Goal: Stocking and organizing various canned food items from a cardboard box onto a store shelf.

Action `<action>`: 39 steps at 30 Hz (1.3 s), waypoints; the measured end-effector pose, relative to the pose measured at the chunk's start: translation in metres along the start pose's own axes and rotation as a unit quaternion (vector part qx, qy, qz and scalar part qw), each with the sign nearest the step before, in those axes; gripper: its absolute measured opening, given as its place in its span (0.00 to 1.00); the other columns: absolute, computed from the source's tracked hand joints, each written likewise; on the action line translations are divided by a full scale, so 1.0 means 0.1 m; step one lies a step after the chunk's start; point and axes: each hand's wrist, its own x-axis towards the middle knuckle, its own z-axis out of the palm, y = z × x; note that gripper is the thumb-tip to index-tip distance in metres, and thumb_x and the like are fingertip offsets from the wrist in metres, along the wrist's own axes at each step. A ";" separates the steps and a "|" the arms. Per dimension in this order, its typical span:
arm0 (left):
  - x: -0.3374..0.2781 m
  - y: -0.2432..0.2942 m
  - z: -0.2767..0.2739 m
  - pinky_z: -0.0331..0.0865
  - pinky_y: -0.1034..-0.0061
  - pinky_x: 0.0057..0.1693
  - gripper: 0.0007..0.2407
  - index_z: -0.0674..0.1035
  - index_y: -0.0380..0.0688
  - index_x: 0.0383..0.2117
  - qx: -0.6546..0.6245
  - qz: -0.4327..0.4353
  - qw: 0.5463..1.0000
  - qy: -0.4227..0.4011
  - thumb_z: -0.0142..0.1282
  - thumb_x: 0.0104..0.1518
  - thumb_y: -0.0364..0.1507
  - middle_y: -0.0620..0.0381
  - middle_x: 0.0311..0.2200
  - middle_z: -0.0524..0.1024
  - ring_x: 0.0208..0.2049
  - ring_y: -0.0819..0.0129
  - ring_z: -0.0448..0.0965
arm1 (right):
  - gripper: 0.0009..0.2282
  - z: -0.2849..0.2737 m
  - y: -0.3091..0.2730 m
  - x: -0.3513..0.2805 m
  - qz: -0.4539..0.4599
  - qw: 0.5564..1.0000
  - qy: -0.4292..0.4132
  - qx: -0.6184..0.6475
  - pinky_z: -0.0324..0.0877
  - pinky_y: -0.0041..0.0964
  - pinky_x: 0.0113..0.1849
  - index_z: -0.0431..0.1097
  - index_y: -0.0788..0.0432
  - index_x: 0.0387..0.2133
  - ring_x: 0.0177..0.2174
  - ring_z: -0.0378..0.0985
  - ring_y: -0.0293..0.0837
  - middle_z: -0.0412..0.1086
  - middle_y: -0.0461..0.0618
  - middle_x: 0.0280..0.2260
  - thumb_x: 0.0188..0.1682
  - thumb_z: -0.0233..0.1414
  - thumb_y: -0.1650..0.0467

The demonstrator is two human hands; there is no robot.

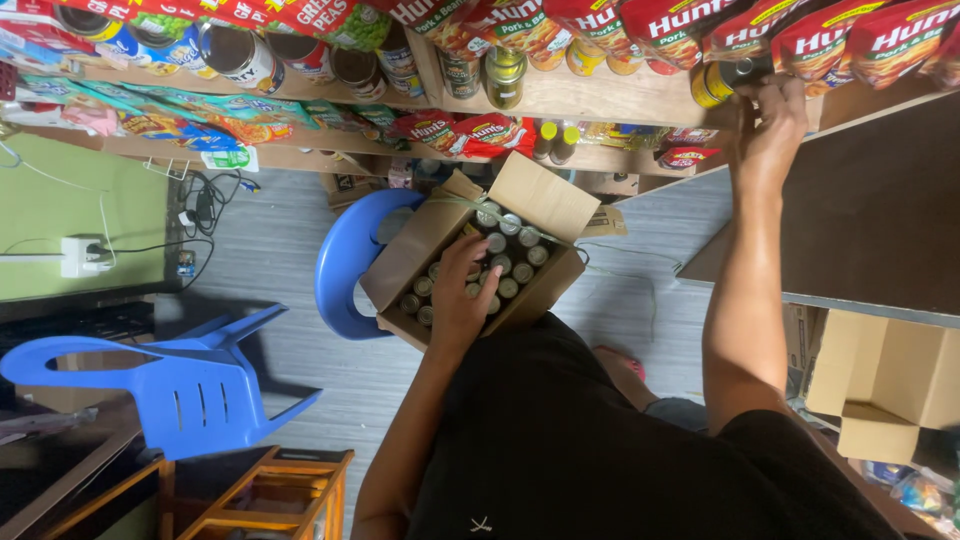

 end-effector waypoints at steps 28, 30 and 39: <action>-0.70 -1.64 -0.04 0.75 0.58 0.48 0.17 0.75 0.42 0.55 0.101 -0.152 0.983 -0.025 0.61 0.59 0.28 0.43 0.51 0.76 0.47 0.48 0.80 | 0.02 0.36 -0.87 -0.88 -0.052 0.991 -0.019 0.125 0.70 0.48 0.47 0.72 0.67 0.40 0.43 0.74 0.56 0.71 0.60 0.40 0.57 0.52 0.80; -0.93 -2.10 0.03 0.74 0.55 0.51 0.17 0.76 0.43 0.53 0.150 -0.167 0.974 -0.039 0.63 0.59 0.29 0.43 0.50 0.76 0.49 0.46 0.78 | 0.03 0.92 -0.93 -1.61 0.073 0.946 -0.113 0.295 0.70 0.44 0.44 0.70 0.64 0.38 0.42 0.73 0.51 0.70 0.56 0.40 0.54 0.52 0.79; -1.22 -3.10 0.13 0.73 0.53 0.49 0.18 0.73 0.46 0.52 0.275 -0.176 0.929 -0.175 0.59 0.53 0.25 0.47 0.56 0.69 0.53 0.44 0.72 | 0.07 1.93 -1.93 -2.83 -0.029 0.913 -0.362 0.187 0.69 0.51 0.45 0.75 0.59 0.40 0.42 0.74 0.59 0.72 0.56 0.40 0.49 0.60 0.73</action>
